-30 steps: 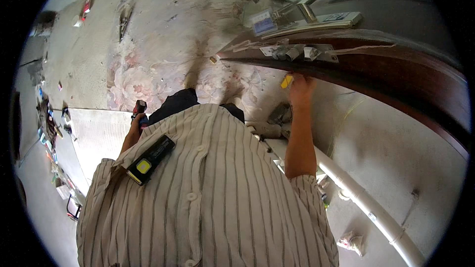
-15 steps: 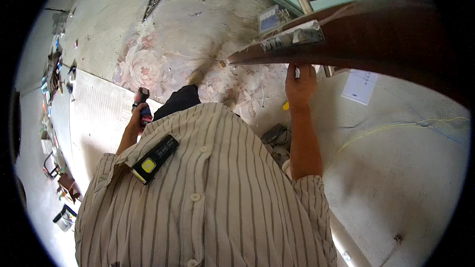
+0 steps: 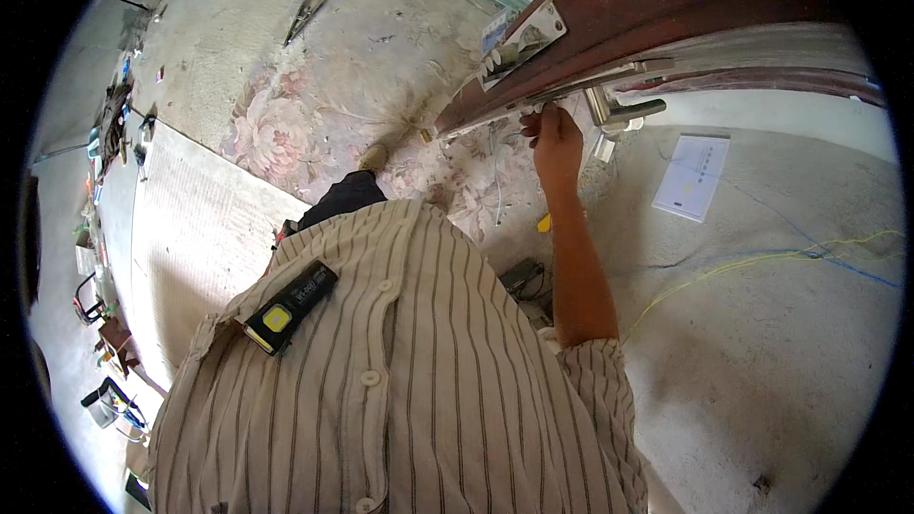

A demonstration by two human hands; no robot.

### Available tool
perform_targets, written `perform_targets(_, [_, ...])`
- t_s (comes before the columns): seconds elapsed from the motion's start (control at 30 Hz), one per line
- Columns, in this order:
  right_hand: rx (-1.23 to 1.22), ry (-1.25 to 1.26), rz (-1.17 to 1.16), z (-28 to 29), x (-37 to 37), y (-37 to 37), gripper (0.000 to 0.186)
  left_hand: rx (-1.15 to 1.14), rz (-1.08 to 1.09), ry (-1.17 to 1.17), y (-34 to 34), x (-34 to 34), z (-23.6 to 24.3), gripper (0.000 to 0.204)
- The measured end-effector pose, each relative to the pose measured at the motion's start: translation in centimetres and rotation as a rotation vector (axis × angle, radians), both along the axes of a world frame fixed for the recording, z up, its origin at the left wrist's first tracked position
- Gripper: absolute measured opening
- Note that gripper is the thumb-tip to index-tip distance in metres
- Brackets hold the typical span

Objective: The person uses a cordless drill to secure a door handle and lock mechanism onto a wooden door. They repeatedly tighten screws on the handle plate and insert keys to test the lock's operation. The task involves switching between the drill and manual key testing to ensure proper installation.

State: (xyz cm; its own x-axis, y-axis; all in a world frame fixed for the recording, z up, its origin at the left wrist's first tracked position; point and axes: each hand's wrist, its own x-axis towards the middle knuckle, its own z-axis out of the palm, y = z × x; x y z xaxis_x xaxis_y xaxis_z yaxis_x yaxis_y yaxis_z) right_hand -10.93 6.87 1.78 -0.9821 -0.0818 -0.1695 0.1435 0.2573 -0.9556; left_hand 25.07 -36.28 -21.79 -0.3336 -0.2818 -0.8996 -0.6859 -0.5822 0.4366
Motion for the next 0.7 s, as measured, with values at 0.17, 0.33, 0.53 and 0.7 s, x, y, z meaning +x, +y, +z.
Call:
perform_targets(0.17, [-1.370, -0.998, -0.068, -0.2, -1.2, 0.3, 0.024, 0.028, 0.001, -0.061, -0.5, 1.4, 0.9, 0.032])
perform_targets(0.33, [-0.978, -0.740, -0.279, 0.7, 1.0, -1.7, 0.030, 0.046, 0.019, -0.108, -1.5, 3.1, 1.7, 0.031])
perform_targets(0.53, [-1.125, -0.737, -0.115, 0.9, 0.2, -1.2, 0.035, 0.061, -0.009, -0.129, -2.8, 1.7, 2.5, 0.031])
perform_targets(0.7, [-1.645, -0.885, -0.097, -0.8, -0.6, -0.9, 0.040, 0.073, -0.055, -0.135, -3.4, -0.7, 3.3, 0.030])
